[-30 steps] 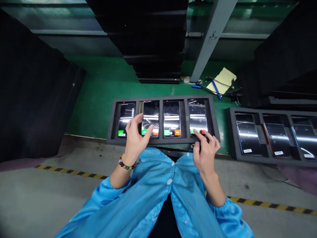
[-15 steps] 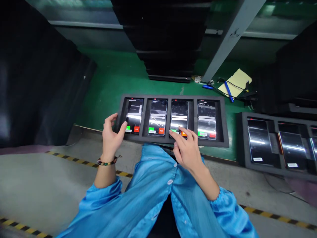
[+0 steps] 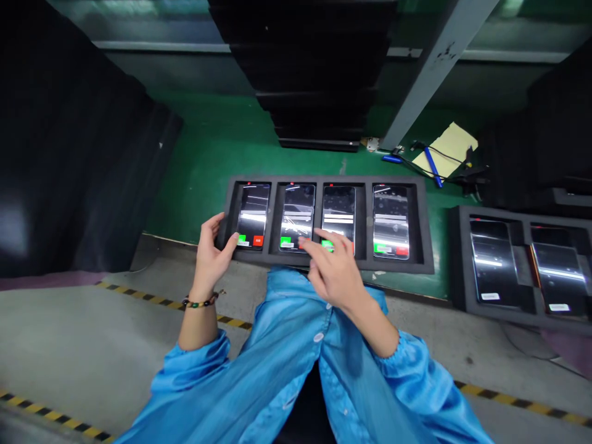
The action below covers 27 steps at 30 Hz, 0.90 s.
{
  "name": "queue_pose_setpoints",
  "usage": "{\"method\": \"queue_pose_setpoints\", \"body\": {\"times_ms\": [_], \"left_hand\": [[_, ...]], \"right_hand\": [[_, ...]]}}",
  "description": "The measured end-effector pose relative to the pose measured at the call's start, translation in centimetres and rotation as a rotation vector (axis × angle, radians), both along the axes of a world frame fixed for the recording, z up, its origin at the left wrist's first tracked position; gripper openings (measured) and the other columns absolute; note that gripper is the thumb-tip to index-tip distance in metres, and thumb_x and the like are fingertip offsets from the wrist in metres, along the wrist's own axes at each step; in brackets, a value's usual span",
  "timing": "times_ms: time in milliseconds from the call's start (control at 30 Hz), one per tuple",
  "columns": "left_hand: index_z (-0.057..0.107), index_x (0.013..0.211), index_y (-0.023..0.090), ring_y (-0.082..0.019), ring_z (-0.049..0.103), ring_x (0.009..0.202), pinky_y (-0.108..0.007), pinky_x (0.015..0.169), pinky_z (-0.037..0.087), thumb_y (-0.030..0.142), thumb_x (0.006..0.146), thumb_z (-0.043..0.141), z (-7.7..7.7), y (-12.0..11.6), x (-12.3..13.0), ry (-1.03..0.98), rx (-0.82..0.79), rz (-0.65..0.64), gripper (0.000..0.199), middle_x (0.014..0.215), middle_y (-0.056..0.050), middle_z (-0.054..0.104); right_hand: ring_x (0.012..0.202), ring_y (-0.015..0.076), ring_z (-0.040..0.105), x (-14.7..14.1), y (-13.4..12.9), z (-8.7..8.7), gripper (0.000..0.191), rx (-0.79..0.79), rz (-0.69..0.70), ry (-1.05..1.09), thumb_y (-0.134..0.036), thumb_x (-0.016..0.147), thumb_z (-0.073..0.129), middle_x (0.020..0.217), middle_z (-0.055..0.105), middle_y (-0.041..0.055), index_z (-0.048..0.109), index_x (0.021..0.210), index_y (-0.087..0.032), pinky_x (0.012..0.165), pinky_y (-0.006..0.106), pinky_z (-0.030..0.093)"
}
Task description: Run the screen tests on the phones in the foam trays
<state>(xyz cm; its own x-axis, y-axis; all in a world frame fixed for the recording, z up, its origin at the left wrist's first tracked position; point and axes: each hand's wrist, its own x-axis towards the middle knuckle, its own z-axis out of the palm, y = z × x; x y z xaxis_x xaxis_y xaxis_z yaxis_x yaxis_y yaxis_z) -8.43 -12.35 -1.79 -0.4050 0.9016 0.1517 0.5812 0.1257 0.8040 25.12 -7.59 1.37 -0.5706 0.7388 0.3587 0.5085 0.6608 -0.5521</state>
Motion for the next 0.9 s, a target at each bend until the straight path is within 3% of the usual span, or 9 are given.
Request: {"method": "queue_pose_setpoints", "body": {"times_ms": [100,233,300,467,600,767,900], "left_hand": [[0.058,0.150,0.022,-0.030,0.063,0.142,-0.050,0.129,0.046,0.050,0.100,0.074,-0.1,0.4,-0.3,0.002,0.000,0.025,0.060,0.152,-0.016,0.064],[0.059,0.149,0.021,-0.030,0.065,0.139,-0.049,0.127,0.049,0.049,0.102,0.072,0.3,1.6,-0.4,0.002,0.016,0.049,0.056,0.149,-0.017,0.065],[0.059,0.149,0.021,-0.030,0.065,0.139,-0.049,0.126,0.049,0.048,0.102,0.072,0.6,2.3,-0.4,0.024,0.012,0.036,0.056,0.149,-0.017,0.065],[0.059,0.150,0.022,-0.028,0.066,0.136,-0.046,0.120,0.052,0.047,0.103,0.069,0.6,3.7,-0.4,0.088,-0.014,0.047,0.054,0.147,-0.014,0.067],[0.064,0.145,0.021,-0.031,0.064,0.135,-0.048,0.121,0.049,0.046,0.102,0.068,0.2,4.2,-0.1,0.196,-0.021,0.090,0.049,0.144,-0.015,0.068],[0.065,0.143,0.020,-0.031,0.065,0.133,-0.048,0.118,0.049,0.046,0.104,0.066,0.1,4.2,0.2,0.201,-0.007,0.095,0.047,0.143,-0.015,0.068],[0.067,0.140,0.020,-0.032,0.064,0.130,-0.049,0.117,0.050,0.046,0.103,0.067,0.3,4.8,0.8,0.269,-0.013,0.124,0.045,0.139,-0.015,0.069]], "right_hand": [[0.142,0.0312,0.059,2.9,-0.6,-0.4,0.048,0.011,-0.164,0.013,-0.018,0.102,0.049,0.139,0.074,0.0102,0.068,0.146,-0.025,0.116,0.054,0.045],[0.143,0.0315,0.059,4.3,-0.7,-0.4,0.046,0.016,-0.146,-0.092,-0.018,0.104,0.049,0.125,0.078,0.0091,0.069,0.145,-0.025,0.120,0.056,0.042],[0.143,0.0310,0.059,5.1,-0.7,-0.3,0.047,0.031,-0.171,-0.073,-0.016,0.104,0.048,0.130,0.077,0.0099,0.069,0.145,-0.024,0.120,0.055,0.043],[0.138,0.0325,0.063,9.5,-1.6,-1.3,0.042,0.062,-0.498,0.050,-0.021,0.106,0.047,0.131,0.073,0.0135,0.076,0.136,-0.023,0.113,0.055,0.048],[0.141,0.0344,0.061,11.6,-1.8,-2.2,0.042,0.004,-0.547,-0.030,-0.024,0.107,0.046,0.137,0.071,0.0138,0.078,0.134,-0.025,0.115,0.060,0.047],[0.142,0.0331,0.062,12.2,0.3,-1.5,0.042,0.040,-0.609,0.084,-0.026,0.109,0.044,0.133,0.075,0.0126,0.076,0.136,-0.024,0.119,0.058,0.047],[0.145,0.0333,0.059,13.1,3.0,-1.3,0.043,0.007,-0.607,0.043,-0.031,0.110,0.044,0.138,0.074,0.0126,0.073,0.141,-0.023,0.122,0.058,0.044]]}}
